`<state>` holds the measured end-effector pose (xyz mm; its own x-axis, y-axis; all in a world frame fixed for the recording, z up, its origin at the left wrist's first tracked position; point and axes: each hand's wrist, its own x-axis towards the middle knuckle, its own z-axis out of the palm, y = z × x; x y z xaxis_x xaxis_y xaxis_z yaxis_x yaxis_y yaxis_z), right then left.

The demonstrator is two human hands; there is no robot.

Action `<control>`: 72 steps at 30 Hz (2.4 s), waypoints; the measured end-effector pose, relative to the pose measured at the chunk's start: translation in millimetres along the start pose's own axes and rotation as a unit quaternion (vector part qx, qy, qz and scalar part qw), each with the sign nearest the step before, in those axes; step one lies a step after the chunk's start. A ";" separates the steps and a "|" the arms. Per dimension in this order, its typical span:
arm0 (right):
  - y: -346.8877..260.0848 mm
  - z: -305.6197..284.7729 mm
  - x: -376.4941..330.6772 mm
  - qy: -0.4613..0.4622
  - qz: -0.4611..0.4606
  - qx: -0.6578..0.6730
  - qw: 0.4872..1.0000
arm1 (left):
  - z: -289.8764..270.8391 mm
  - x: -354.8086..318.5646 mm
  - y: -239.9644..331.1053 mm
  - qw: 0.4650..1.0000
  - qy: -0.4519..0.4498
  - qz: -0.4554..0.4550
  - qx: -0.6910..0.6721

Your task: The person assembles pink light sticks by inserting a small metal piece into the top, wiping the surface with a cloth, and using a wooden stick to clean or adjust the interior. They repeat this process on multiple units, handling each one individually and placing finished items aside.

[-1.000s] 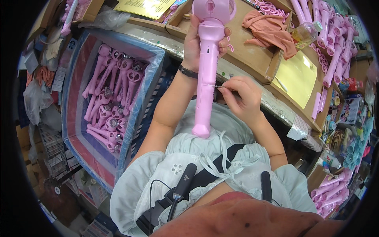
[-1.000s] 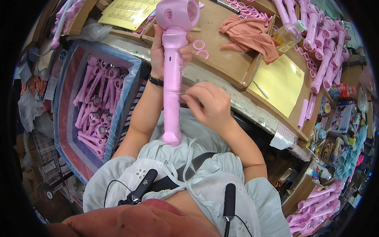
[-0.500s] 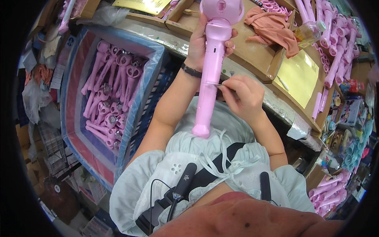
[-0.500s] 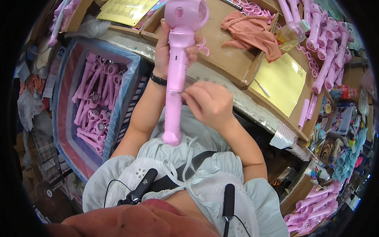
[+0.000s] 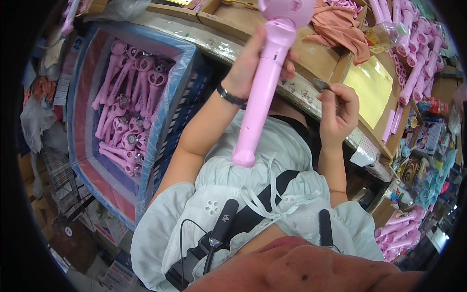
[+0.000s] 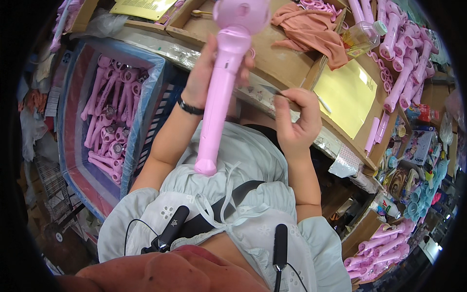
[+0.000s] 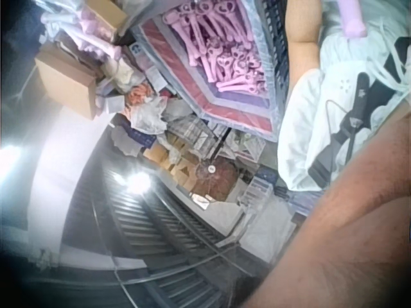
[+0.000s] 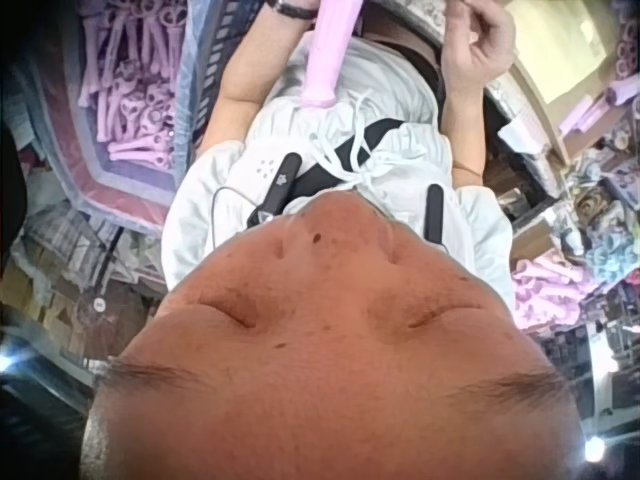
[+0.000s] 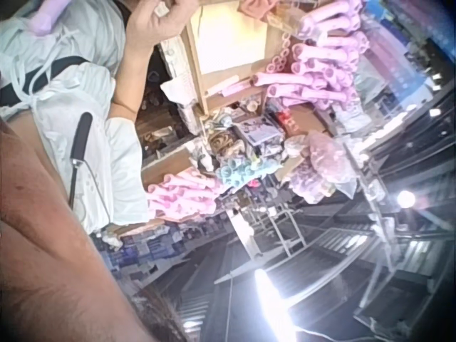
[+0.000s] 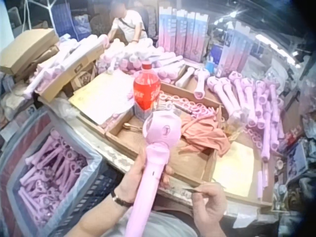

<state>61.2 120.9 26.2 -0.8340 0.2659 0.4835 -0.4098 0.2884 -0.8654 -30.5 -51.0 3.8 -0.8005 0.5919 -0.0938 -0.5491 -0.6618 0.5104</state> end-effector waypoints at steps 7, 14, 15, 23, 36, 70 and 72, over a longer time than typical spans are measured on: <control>8.7 -15.5 -16.2 0.003 0.101 0.107 0.989 | -7.3 -33.2 -52.4 0.998 -0.045 -0.036 0.008; 11.4 -21.7 -16.7 -0.010 0.213 0.212 0.954 | 4.2 -95.1 -39.3 0.940 0.063 -0.125 0.310; 12.7 -23.4 -17.0 -0.005 0.255 0.263 0.931 | 6.1 -100.3 -39.1 0.933 0.103 -0.143 0.315; 12.9 -34.1 -31.8 -0.052 0.341 0.404 0.847 | 8.2 -93.8 -36.2 0.951 0.090 -0.185 0.229; 11.1 -23.6 -37.8 -0.078 0.178 0.381 0.904 | 5.5 -87.8 -43.9 0.958 0.115 -0.191 0.179; 56.7 -88.8 -25.6 -0.215 -0.288 -0.543 0.759 | -6.6 -63.1 -54.7 0.992 0.086 -0.079 0.047; 42.1 -86.1 -20.2 -0.273 -0.209 -0.530 0.775 | -9.5 -70.3 -57.4 0.991 0.079 -0.083 0.070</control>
<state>92.5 206.8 -8.7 -0.8605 -0.4003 0.3151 -0.3943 0.9150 0.0856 54.9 -59.0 -27.0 -0.7359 0.5999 -0.3138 -0.6465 -0.4852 0.5887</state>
